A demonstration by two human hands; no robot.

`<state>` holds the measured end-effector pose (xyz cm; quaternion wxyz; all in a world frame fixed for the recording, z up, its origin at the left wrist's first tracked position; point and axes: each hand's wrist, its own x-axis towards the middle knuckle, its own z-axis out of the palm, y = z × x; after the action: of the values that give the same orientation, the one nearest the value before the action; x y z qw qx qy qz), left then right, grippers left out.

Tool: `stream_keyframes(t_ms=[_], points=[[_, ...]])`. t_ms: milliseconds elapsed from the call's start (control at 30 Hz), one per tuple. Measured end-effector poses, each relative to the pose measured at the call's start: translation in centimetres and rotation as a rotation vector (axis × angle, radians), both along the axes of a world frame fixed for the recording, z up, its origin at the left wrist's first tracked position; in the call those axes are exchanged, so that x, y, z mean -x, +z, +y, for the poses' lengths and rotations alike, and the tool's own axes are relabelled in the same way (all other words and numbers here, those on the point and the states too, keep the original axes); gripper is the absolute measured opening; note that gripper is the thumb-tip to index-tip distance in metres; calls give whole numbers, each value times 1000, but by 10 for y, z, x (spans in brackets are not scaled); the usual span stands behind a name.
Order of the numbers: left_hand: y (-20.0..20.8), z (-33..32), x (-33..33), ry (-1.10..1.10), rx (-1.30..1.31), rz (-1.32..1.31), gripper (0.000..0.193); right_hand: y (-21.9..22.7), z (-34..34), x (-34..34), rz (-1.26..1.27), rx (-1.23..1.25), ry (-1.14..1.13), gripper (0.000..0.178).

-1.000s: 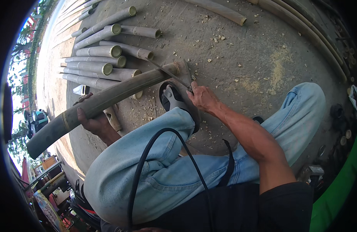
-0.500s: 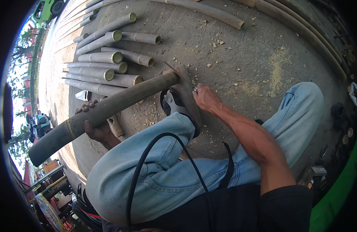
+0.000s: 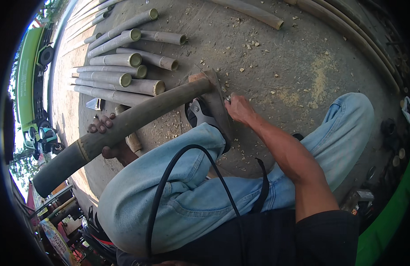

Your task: Cutting and scoring bamboo stalks using a hand knife in an outdoor workshop.

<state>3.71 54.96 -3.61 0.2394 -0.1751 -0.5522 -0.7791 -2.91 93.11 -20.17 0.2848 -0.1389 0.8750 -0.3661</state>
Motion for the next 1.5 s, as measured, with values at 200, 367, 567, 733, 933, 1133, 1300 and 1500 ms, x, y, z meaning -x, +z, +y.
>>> stream_keyframes(t_ms=[200, 367, 567, 733, 933, 1133, 1300, 1500], points=[[0, -11, -12, -72, 30, 43, 69, 18, -11, 0, -15, 23, 21, 35], [-9, -4, -2, -188, 16, 81, 72, -15, 11, 12, -7, -42, -79, 34], [0, -11, -7, -259, 35, 110, 76, 12, -4, 9, 99, 107, 89, 35], [-9, -8, -1, -248, -2, 74, 77, -20, 9, 18, -61, -37, 5, 40], [-4, 38, 13, 380, -362, -351, 65, -15, 9, 10, -96, -85, -93, 41], [-26, 24, 7, 373, -250, -272, 48, 41, -17, 8, 44, -60, 42, 37], [-17, 49, 8, 189, -74, -176, 55, -16, -7, 8, 27, -35, -170, 34], [-10, 54, 0, 207, -7, -207, 55, 21, -14, 4, 33, -36, 32, 32]])
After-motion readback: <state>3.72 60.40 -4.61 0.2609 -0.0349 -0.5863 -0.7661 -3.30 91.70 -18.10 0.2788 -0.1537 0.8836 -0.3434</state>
